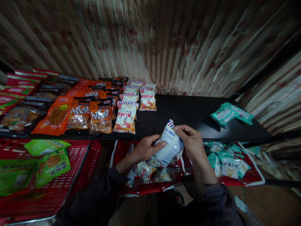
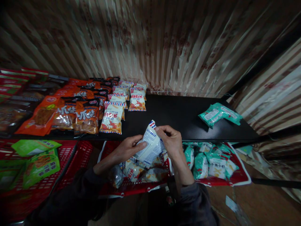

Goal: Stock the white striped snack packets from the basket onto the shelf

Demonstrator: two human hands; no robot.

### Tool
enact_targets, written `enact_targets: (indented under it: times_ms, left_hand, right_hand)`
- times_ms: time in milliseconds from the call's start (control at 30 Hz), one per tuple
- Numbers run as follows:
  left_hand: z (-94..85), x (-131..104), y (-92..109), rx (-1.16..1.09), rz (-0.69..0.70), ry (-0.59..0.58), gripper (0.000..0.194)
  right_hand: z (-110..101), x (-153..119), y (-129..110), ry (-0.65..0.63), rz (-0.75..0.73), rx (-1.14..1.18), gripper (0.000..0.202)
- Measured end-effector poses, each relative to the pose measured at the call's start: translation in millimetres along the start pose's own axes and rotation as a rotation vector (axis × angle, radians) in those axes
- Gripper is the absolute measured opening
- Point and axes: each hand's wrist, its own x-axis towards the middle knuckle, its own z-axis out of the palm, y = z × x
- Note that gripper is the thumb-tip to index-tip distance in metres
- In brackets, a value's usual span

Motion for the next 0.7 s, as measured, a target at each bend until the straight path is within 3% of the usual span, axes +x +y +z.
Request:
enact_targets:
  times_ms: [300,500,700]
  left_hand:
    - [0.3,-0.4,0.4,-0.068,-0.031,0.020,0.041]
    - [3.3,-1.6,4.8,-0.295,-0.024,-0.033,0.057]
    - [0.8,-0.4,0.6,-0.148,-0.019,-0.027,0.046]
  right_hand:
    - [3.0,0.8,4.9,0.043,0.008,-0.008,0.026]
    - [-0.9,3.1,2.4,-0.001,0.007,-0.028,0.026]
    - [0.6,1.9,-1.3,0.003,0.025,-0.009,0.027]
